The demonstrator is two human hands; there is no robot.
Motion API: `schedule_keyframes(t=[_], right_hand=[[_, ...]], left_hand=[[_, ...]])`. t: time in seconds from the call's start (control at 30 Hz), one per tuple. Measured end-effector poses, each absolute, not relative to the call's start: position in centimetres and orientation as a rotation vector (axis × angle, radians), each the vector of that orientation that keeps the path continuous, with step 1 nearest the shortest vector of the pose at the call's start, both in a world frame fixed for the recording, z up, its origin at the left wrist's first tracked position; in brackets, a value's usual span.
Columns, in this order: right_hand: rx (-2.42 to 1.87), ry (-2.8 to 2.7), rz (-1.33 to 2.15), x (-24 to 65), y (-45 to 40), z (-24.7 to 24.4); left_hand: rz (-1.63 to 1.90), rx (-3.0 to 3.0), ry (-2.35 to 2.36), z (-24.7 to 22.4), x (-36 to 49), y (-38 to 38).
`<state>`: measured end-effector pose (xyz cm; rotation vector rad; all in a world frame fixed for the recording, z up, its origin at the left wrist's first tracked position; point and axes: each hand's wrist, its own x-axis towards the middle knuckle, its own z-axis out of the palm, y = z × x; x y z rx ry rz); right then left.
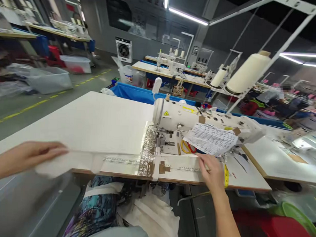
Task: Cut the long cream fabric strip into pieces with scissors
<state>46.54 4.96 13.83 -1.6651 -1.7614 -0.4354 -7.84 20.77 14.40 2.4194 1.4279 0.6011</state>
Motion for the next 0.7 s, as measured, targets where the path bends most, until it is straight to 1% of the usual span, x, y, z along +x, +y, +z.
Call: schedule_keyframes(t=[0.07, 0.13, 0.2, 0.27, 0.37, 0.53, 0.7], right_hand=[[-1.589, -1.729, -0.779, 47.3, 5.3, 12.4], [-1.563, -1.785, -0.913, 47.5, 5.1, 10.4], [-1.571, -1.941, -0.873, 47.3, 4.5, 8.1], [-1.611, -2.07, -0.781, 46.7, 3.6, 6.0], [-1.727, -2.028, -0.722, 45.0, 2.5, 4.2], [-1.806, -1.862, -0.599, 41.0, 2.4, 3.8], [-1.88, -1.942, -0.525, 40.5, 2.3, 2.4]], left_hand=[[0.679, 2.648, 1.545, 15.1, -9.2, 22.9], [0.763, 2.818, 1.607, 13.9, -10.2, 23.6], [0.756, 2.877, 1.636, 11.2, -10.7, 23.1], [0.672, 2.827, 1.732, 8.4, -10.6, 21.7], [0.612, 2.657, 1.957, 5.8, -9.5, 19.0], [0.794, 2.515, 2.088, 5.2, -6.5, 15.8], [0.77, 2.449, 2.152, 4.1, -5.1, 15.3]])
